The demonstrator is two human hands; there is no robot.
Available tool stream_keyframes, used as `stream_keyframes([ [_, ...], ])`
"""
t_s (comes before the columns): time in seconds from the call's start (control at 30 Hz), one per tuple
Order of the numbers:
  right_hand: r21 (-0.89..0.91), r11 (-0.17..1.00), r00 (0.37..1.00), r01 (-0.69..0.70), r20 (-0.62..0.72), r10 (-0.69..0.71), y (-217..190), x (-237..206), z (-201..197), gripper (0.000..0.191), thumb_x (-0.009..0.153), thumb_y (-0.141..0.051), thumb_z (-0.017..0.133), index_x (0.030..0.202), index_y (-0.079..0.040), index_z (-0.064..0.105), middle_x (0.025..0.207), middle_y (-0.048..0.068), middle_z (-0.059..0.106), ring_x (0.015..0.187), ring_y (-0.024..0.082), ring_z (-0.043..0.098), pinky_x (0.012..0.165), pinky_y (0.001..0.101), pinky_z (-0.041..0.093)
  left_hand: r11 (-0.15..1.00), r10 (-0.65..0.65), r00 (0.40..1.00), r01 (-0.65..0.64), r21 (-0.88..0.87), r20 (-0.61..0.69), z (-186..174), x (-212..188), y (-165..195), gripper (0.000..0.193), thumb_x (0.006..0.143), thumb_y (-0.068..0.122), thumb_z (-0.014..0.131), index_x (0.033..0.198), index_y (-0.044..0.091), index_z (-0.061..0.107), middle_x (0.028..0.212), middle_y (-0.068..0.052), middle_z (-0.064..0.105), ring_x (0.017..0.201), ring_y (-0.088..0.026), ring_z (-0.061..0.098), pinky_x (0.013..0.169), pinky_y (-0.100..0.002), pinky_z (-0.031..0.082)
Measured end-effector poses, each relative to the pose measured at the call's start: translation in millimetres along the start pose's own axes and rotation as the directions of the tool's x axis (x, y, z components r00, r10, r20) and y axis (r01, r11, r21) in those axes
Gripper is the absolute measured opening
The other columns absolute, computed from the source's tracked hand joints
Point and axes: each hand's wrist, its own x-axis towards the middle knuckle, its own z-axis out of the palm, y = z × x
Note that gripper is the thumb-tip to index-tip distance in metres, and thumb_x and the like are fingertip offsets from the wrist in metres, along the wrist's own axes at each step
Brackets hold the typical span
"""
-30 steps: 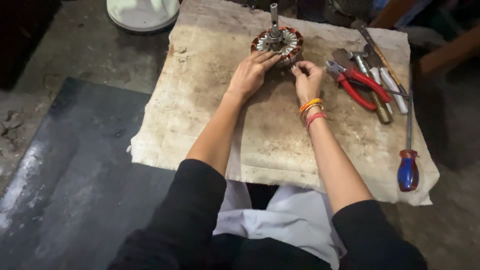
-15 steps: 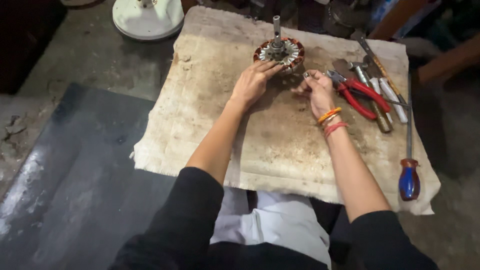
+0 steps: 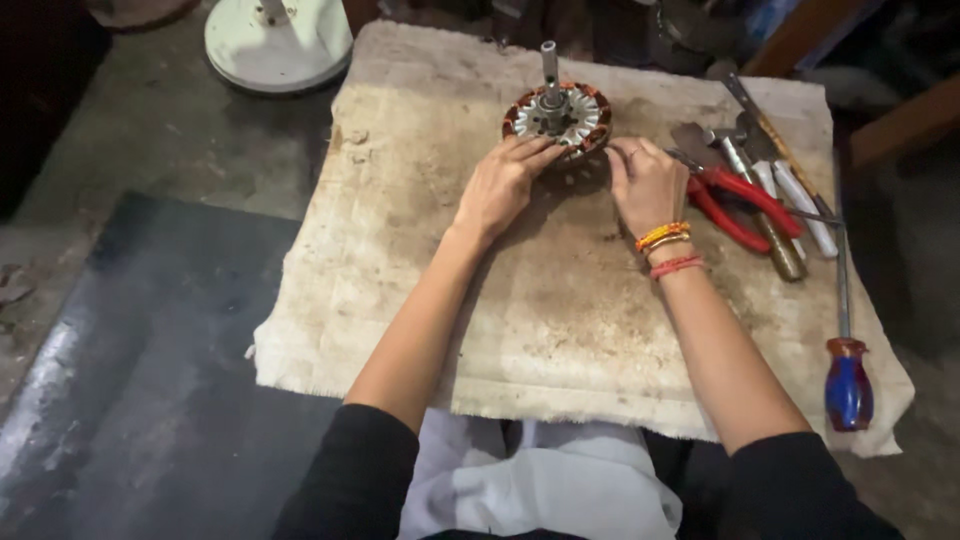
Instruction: The person works on an electric motor armature set on a cloth-covered workbench, pressing and adjusting the copper windings around the rotor by hand while steadying the assembly with the other hand. Near the end they pick up red-handled pliers and continue working on the windings.
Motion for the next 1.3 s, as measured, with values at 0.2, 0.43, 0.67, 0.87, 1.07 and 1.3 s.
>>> stream_keyframes([
  [0.2,0.112,0.993,0.998,-0.036,0.051,0.03,1,4,-8,0.007,0.099,-0.01,0.077,0.104,-0.006,0.077,0.09,0.012,0.066,0.078,0.032,0.066,0.07,0.0402,0.052,1.0,-0.011,1.0,0.012,-0.019,0.025,-5,2,4,0.051,0.079,-0.005,0.06,0.128,0.008,0.071,0.129,-0.013,0.071,0.115,-0.033,0.065,0.102,-0.041,0.053],
  [0.43,0.145,0.989,0.999,0.033,0.017,-0.036,-13,8,-16,0.009,0.099,-0.004,0.078,0.107,-0.005,0.076,0.091,0.012,0.061,0.079,0.029,0.063,0.071,0.039,0.05,1.0,0.007,1.0,-0.007,0.026,-0.013,3,0,2,0.053,0.079,-0.004,0.06,0.129,0.009,0.07,0.129,-0.012,0.071,0.117,-0.031,0.066,0.105,-0.041,0.052],
  [0.67,0.038,0.979,0.98,0.201,0.008,-0.201,-22,21,-12,0.009,0.098,-0.005,0.079,0.104,-0.003,0.074,0.087,0.012,0.057,0.081,0.032,0.062,0.071,0.043,0.05,1.0,-0.001,1.0,0.001,0.026,-0.004,5,-1,1,0.052,0.08,-0.004,0.06,0.129,0.01,0.07,0.128,-0.012,0.071,0.116,-0.031,0.066,0.104,-0.041,0.052],
  [0.87,-0.048,0.974,0.976,0.219,0.023,-0.219,-23,28,-10,0.007,0.098,-0.011,0.078,0.102,-0.008,0.074,0.087,0.009,0.062,0.078,0.032,0.064,0.069,0.0425,0.049,0.998,0.011,1.0,-0.011,0.056,0.0,6,-2,1,0.053,0.079,-0.006,0.057,0.129,0.008,0.07,0.129,-0.011,0.071,0.118,-0.03,0.065,0.105,-0.04,0.052],
  [1.07,-0.088,0.934,0.938,0.345,0.021,-0.345,-18,27,-3,0.005,0.096,-0.009,0.078,0.1,-0.007,0.076,0.081,0.009,0.06,0.075,0.031,0.065,0.067,0.0422,0.051,0.998,0.014,1.0,-0.015,0.068,0.024,7,-3,-2,0.054,0.078,-0.006,0.057,0.129,0.007,0.069,0.13,-0.012,0.071,0.118,-0.03,0.064,0.106,-0.039,0.052],
  [1.3,-0.006,0.979,0.979,0.204,-0.023,-0.204,-20,38,4,0.01,0.095,-0.014,0.081,0.101,-0.008,0.077,0.087,0.008,0.067,0.076,0.03,0.066,0.069,0.0407,0.051,0.995,0.03,0.999,-0.031,0.096,0.01,8,-5,-5,0.054,0.078,-0.006,0.057,0.128,0.007,0.069,0.129,-0.012,0.071,0.12,-0.029,0.065,0.106,-0.039,0.052],
])
